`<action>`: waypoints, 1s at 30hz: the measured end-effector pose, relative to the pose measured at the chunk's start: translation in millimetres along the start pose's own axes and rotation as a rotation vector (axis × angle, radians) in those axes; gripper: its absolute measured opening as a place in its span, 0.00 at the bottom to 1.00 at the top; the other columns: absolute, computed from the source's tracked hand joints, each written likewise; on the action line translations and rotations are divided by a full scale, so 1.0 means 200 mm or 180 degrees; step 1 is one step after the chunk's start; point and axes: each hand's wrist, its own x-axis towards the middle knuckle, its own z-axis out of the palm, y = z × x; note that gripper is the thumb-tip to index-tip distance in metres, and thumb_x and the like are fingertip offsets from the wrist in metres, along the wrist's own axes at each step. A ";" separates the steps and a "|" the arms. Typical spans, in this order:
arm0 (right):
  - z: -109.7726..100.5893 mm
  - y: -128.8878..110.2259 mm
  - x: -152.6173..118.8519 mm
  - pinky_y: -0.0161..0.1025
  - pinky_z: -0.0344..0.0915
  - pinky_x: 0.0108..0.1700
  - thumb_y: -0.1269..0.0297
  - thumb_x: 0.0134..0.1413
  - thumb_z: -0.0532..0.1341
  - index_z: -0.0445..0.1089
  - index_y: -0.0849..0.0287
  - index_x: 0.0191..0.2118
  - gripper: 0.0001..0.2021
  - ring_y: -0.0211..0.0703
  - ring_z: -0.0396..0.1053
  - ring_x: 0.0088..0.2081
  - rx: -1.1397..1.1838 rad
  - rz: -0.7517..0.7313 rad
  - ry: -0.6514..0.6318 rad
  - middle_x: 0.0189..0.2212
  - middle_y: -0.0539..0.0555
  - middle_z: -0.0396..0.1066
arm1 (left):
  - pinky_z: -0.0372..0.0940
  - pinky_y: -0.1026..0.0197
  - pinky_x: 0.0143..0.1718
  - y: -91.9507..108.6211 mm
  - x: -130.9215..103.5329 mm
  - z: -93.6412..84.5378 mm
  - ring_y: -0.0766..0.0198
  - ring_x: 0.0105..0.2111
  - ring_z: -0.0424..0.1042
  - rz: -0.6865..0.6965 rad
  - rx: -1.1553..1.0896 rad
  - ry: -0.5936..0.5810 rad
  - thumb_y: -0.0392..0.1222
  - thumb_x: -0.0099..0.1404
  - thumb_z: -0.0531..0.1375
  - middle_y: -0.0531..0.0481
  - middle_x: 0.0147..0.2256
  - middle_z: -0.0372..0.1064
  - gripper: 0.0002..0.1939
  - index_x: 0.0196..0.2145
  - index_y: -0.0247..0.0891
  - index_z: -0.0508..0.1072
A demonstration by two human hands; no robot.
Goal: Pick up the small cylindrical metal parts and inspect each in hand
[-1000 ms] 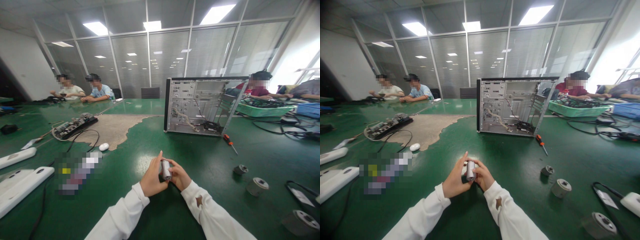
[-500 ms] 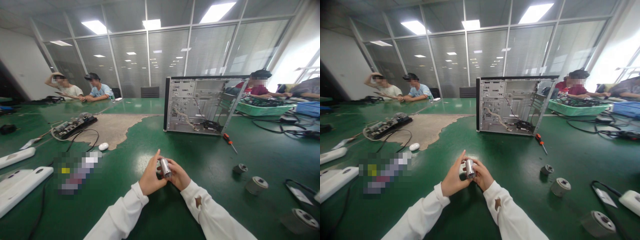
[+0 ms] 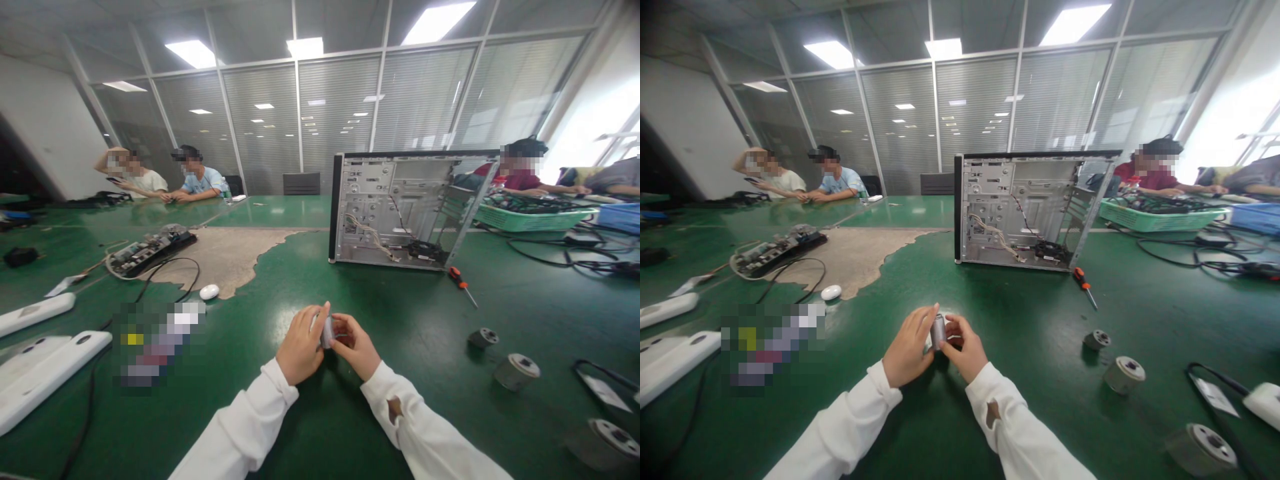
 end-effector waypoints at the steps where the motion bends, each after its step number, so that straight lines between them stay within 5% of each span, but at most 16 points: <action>1: 0.00 0.00 0.00 0.40 0.63 0.37 0.69 0.39 0.60 0.57 0.55 0.44 0.21 0.40 0.64 0.36 -0.0024 -0.0021 -0.0026 0.34 0.52 0.64 | 0.50 0.46 0.50 0.00 0.00 0.00 0.53 0.52 0.49 0.0043 0.0034 -0.0048 0.27 0.46 0.51 0.39 0.50 0.50 0.41 0.57 0.35 0.39; 11: 0.00 0.00 -0.01 0.43 0.62 0.41 0.72 0.35 0.61 0.56 0.55 0.48 0.28 0.42 0.66 0.35 -0.0332 -0.0260 0.0051 0.36 0.52 0.67 | 0.50 0.49 0.52 0.00 0.01 -0.01 0.57 0.53 0.48 0.0370 0.0021 -0.0280 0.28 0.54 0.48 0.44 0.52 0.52 0.32 0.56 0.38 0.43; 18: 0.00 -0.01 -0.01 0.44 0.61 0.42 0.76 0.31 0.58 0.56 0.52 0.49 0.32 0.44 0.66 0.37 -0.0776 -0.0302 0.0179 0.37 0.51 0.67 | 0.47 0.46 0.53 0.01 0.00 -0.02 0.54 0.54 0.45 0.0282 -0.0842 -0.0366 0.23 0.40 0.49 0.43 0.52 0.49 0.46 0.57 0.39 0.37; 30: -0.02 -0.07 -0.02 0.40 0.63 0.36 0.68 0.42 0.57 0.64 0.54 0.42 0.16 0.43 0.63 0.37 -0.1019 -0.0709 0.0340 0.37 0.54 0.64 | 0.55 0.54 0.49 -0.03 0.00 0.03 0.63 0.44 0.61 -0.0684 -0.2284 -0.0119 0.27 0.50 0.54 0.46 0.44 0.59 0.38 0.56 0.39 0.42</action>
